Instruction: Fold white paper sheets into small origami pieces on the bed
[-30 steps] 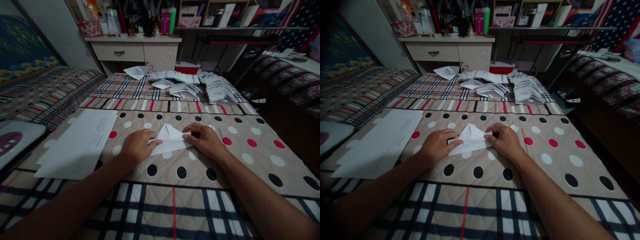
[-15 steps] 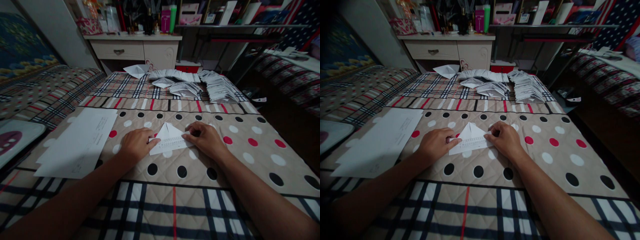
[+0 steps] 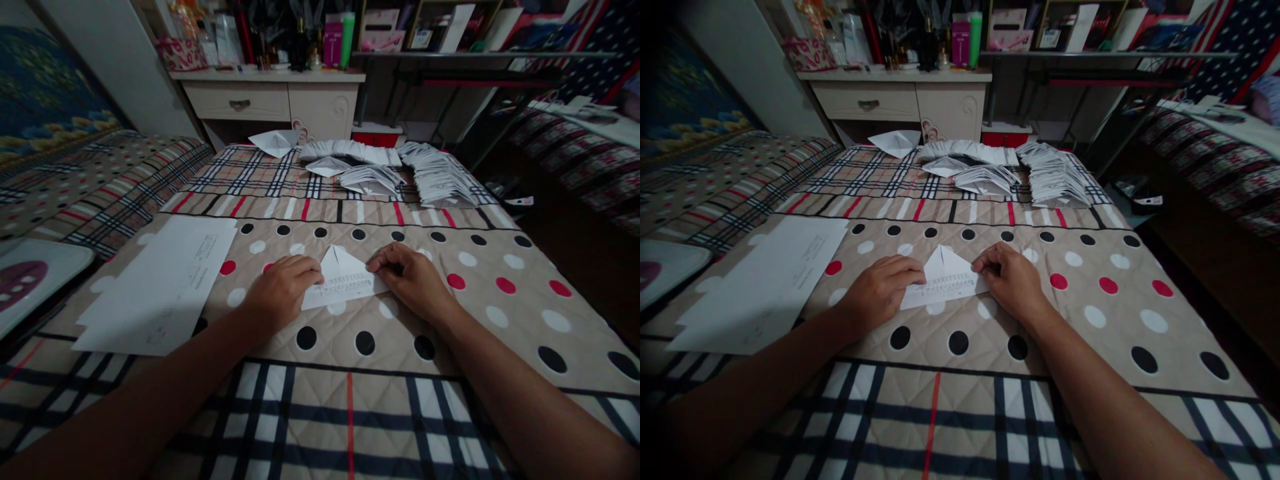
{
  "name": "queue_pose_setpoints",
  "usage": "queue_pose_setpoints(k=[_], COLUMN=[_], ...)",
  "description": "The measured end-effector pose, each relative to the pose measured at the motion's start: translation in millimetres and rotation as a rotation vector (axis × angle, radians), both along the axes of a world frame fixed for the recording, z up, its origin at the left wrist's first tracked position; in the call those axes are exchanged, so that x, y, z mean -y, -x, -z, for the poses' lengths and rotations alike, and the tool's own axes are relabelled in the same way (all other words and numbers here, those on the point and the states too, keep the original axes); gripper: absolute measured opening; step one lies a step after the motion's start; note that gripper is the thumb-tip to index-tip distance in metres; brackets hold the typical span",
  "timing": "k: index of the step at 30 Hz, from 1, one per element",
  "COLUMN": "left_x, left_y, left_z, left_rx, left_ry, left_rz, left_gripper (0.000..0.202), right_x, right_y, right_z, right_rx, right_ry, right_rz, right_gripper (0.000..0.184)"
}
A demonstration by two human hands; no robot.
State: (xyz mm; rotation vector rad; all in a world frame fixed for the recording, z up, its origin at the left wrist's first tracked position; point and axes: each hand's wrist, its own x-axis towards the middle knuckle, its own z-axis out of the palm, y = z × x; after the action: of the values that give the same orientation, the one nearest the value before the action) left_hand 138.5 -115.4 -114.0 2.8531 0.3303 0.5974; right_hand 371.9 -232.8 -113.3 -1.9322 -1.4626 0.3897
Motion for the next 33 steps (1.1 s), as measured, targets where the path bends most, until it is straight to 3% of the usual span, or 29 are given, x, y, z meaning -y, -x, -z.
queue_pose_setpoints(k=[3,7,14,20,25,29,33], left_x=[10,29,40,33,26,16,8], left_y=[3,5,-1,-3,0,1,-2], left_z=[-11.6,-24.4,-22.2,-13.1,-7.8,-2.4,-5.6], left_rx=[-0.079,-0.202,-0.322,-0.199,-0.105,0.014,0.33], left_ry=[-0.045,-0.154,-0.292,-0.365,-0.353,-0.272,-0.064], left_rz=[-0.049,-0.123,-0.212,-0.209,-0.188,-0.15,-0.135], left_gripper=[0.022,0.031,0.026,0.021,0.023,0.029,0.022], right_x=[1,2,9,12,10,7,7], right_y=[-1,-4,-8,-7,-10,-11,-8], right_z=[-1.4,-8.1,-22.4,-19.3,-4.0,4.4,1.1], right_rx=[-0.013,-0.081,0.052,0.037,-0.095,-0.132,-0.126], right_ry=[0.031,0.118,0.15,0.121,-0.046,-0.164,-0.26], right_rz=[-0.002,-0.044,-0.312,-0.289,-0.284,-0.259,-0.22], right_gripper=[0.024,0.026,0.046,0.046,0.029,0.013,0.012])
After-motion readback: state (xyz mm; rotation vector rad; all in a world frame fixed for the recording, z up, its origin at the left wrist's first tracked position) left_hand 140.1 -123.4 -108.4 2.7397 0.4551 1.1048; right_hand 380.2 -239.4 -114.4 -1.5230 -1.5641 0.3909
